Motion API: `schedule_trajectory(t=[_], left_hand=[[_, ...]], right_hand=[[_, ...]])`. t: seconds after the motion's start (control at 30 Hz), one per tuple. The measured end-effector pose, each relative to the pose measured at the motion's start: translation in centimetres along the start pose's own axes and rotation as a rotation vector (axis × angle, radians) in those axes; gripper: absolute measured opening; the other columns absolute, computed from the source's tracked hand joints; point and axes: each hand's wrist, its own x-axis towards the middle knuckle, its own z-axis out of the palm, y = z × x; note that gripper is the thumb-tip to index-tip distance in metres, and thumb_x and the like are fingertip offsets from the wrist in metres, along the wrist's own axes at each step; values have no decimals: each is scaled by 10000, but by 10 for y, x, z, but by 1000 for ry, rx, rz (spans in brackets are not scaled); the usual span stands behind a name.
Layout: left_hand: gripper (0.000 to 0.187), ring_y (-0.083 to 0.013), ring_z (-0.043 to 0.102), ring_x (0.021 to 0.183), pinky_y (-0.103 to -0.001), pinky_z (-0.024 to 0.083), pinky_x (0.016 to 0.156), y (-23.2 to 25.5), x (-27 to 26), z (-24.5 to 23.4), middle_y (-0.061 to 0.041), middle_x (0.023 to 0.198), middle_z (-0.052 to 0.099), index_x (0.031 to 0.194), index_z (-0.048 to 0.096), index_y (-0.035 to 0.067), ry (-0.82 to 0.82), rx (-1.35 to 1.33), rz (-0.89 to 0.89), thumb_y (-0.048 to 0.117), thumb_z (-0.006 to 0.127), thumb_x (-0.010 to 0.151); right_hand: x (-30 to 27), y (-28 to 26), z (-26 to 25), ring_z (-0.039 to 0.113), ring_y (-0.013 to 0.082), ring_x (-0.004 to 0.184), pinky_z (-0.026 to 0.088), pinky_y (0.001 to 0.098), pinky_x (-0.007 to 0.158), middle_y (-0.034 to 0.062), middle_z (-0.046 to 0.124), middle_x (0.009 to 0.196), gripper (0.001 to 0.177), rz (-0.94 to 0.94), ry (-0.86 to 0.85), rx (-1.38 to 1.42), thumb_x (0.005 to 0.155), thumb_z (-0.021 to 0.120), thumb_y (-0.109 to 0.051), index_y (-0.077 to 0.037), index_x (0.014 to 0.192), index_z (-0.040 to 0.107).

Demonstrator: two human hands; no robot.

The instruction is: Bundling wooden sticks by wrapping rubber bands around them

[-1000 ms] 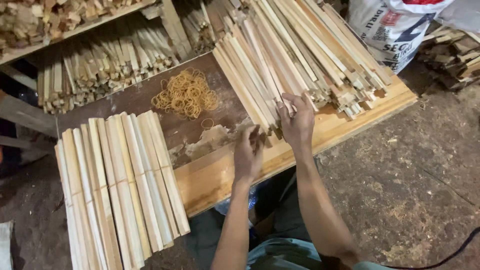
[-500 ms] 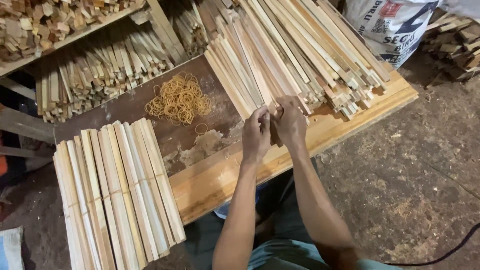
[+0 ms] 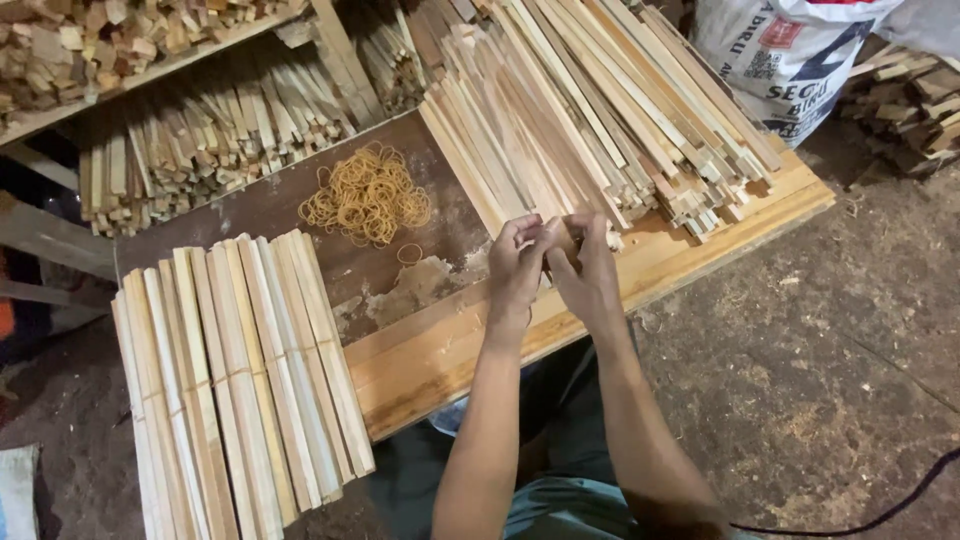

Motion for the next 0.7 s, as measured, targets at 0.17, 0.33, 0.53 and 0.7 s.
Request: schedule_trajectory(t=[0.17, 0.33, 0.53, 0.7], left_hand=[[635, -207, 713, 777, -270, 574, 594, 21, -20, -17, -171, 964, 700, 1255, 611, -30, -18, -150, 18, 323, 878, 800], [569, -232, 715, 861, -333, 584, 718, 63, -51, -40, -185, 1020, 706, 1308, 609, -37, -48, -84, 133, 302, 790, 888], [416, -170, 699, 908, -345, 610, 767, 77, -73, -70, -149, 1048, 720, 1320, 626, -11, -60, -46, 217, 174, 694, 954], [474, -187, 708, 948, -376, 616, 800, 89, -91, -87, -191, 1120, 727, 1370, 598, -22, -68, 23, 277, 188, 685, 953]], right_hand=[[-24, 10, 13, 714, 325, 888, 603, 441, 730, 167, 617, 975, 243, -95, -31, 181, 983, 573, 23, -16, 1188, 448], [-42, -24, 27, 667, 141, 826, 593, 329, 754, 78, 620, 847, 130, -143, -10, 350, 1045, 567, -14, 10, 1162, 516], [-59, -47, 45, 544, 42, 561, 497, 201, 597, 36, 554, 709, 293, -144, -101, 601, 1008, 563, 68, 50, 1300, 574], [-82, -82, 61, 557, -10, 618, 594, 276, 729, -5, 524, 748, 267, -89, -128, 639, 1035, 515, 36, 75, 1272, 632]])
